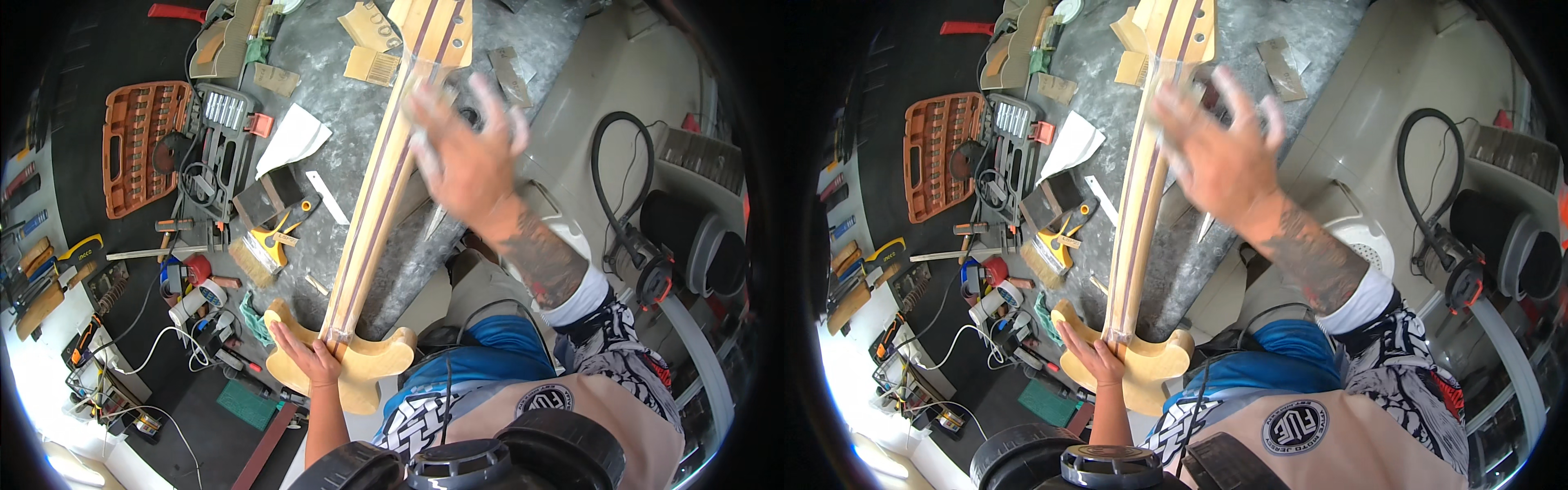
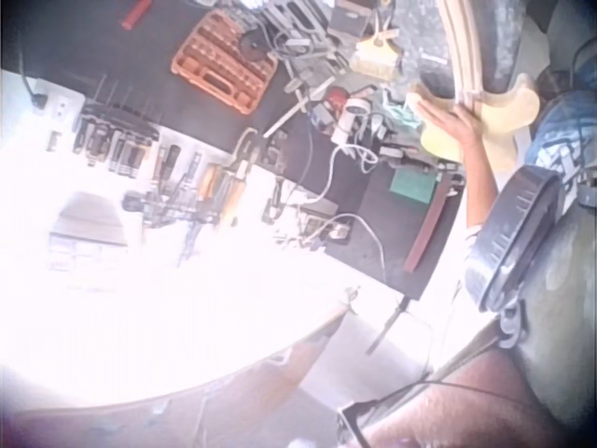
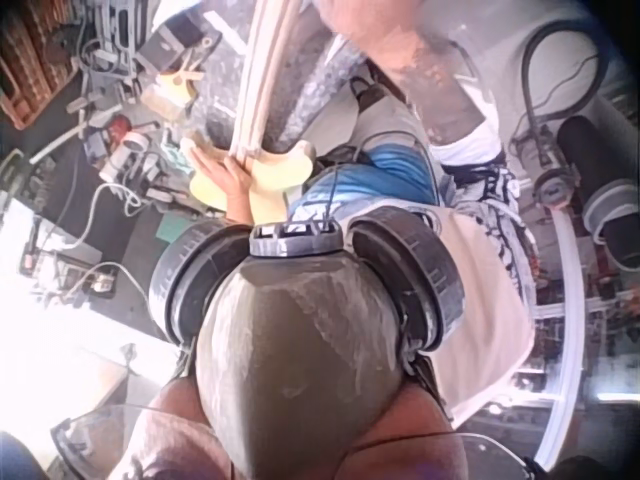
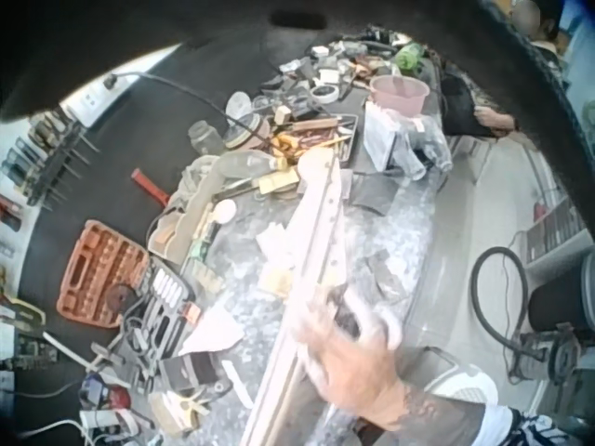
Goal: The person sands the neck and headstock of a light-colored wooden guitar using a sanding block. They hold the guitar neck with their left hand and rub the sanding block along the fretboard and edges with their right hand. The person rotates the neck to sand different sides and contours.
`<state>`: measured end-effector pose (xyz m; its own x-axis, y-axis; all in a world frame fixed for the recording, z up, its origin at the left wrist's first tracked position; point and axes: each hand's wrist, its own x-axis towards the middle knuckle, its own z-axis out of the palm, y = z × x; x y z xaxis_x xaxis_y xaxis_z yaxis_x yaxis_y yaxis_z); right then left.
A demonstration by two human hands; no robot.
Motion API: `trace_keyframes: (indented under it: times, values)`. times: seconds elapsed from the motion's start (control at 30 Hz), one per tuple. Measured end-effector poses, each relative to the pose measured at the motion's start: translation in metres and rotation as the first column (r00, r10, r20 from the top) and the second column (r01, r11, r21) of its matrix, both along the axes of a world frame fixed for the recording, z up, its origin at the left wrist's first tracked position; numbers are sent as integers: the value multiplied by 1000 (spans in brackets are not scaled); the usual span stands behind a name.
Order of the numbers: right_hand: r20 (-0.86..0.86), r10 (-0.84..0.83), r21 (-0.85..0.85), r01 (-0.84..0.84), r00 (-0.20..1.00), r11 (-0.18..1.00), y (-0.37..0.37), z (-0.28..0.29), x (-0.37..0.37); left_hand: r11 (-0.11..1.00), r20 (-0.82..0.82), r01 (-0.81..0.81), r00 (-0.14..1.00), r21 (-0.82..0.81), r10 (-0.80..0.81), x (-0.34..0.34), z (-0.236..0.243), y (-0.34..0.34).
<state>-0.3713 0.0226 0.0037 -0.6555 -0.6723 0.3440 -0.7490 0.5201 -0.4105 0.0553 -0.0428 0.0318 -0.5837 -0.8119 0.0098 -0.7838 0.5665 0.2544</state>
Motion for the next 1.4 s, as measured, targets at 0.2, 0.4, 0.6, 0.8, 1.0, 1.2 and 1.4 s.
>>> trace_keyframes:
  times: [0.2, 0.4, 0.6, 0.8, 1.0, 1.2, 1.4]
  values:
    - [-128, 26, -18, -29, 991, 999, 2, -21, 1, 1000, 23, 2, 1000, 14, -3, 2, 2, 0]
    - [-5, 44, -111, -44, 999, 993, 3, -31, 24, 1000, 25, 8, 1000, 9, -8, -1, 2, -2]
    - [-89, 9, -50, -14, 996, 999, 1, -27, -16, 1000, 24, 7, 1000, 10, -7, 0, 1, -1]
    - [-127, 277, -105, -291, 952, 951, 15, -37, 39, 1000, 9, 4, 1000, 16, -4, 0, 1, 0]
    - [64, 28, -290, -8, 998, 957, 56, -13, -8, 991, -72, 124, 989, -54, -128, -13, 8, 0]
    - [39, 56, -138, -50, 998, 989, 121, 4, 16, 930, 41, 261, 959, 258, -280, -123, 27, 3]
    - [68, 114, -98, -107, 991, 989, 138, 27, 64, 906, 306, -104, 952, 410, -29, -152, 34, -8]
